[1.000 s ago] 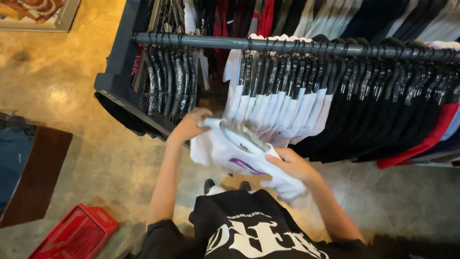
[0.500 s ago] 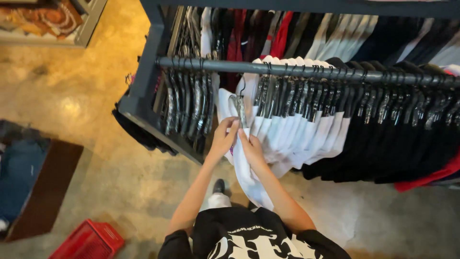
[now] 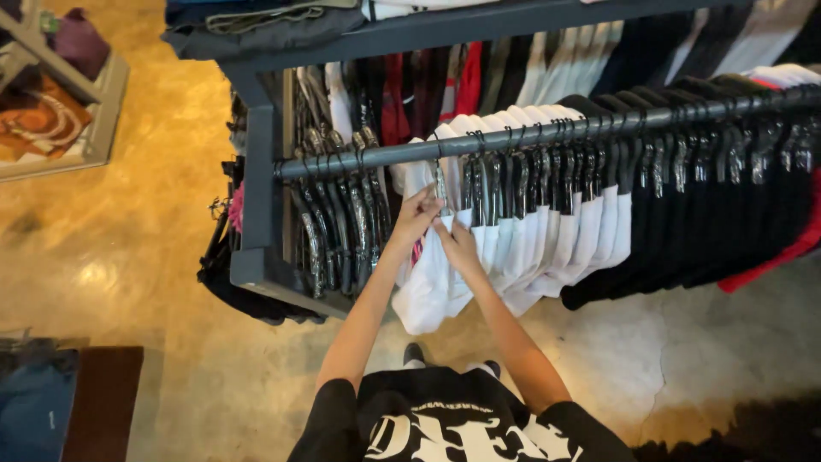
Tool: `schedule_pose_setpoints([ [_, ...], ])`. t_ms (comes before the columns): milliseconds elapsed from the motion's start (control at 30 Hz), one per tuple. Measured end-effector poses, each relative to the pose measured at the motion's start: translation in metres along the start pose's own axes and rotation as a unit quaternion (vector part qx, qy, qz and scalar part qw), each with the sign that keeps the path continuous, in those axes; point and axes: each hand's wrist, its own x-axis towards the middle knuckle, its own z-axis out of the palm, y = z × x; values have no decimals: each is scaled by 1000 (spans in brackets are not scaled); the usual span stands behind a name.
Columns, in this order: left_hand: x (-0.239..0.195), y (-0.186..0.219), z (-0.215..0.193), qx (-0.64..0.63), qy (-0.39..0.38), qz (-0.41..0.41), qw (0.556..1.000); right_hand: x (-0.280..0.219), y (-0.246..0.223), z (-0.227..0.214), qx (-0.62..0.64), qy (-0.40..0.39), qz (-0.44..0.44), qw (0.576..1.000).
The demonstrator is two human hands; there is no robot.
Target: The person takes white t-shirts from a red shopping basket, places them on hangers, and hangs them on a clothing rack. The person repeats this process for several shirts, organizing them on the rack.
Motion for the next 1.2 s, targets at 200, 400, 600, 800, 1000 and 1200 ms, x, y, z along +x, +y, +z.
schedule_pose_setpoints([
  [200,4,-64,16,-66,-29,-110,991,-19,-25,-15,-191,-46,-10,980],
  [400,2,30,15,-150,-35,-50,987,-29,-84,-27,-244,103,-175,948],
  [600,29,18,35,-80,-100,33,991,-7,-51,-39,-292,138,-264,909],
  [800,38,9,55,-192,-111,-30,975,-6,-41,-58,-298,144,-251,910],
  [1000,-7,111,81,270,64,225,934,-34,-50,-85,-153,143,-215,954],
  [1200,-98,139,166,-86,-85,45,992,-111,-35,-162,69,162,-57,983],
])
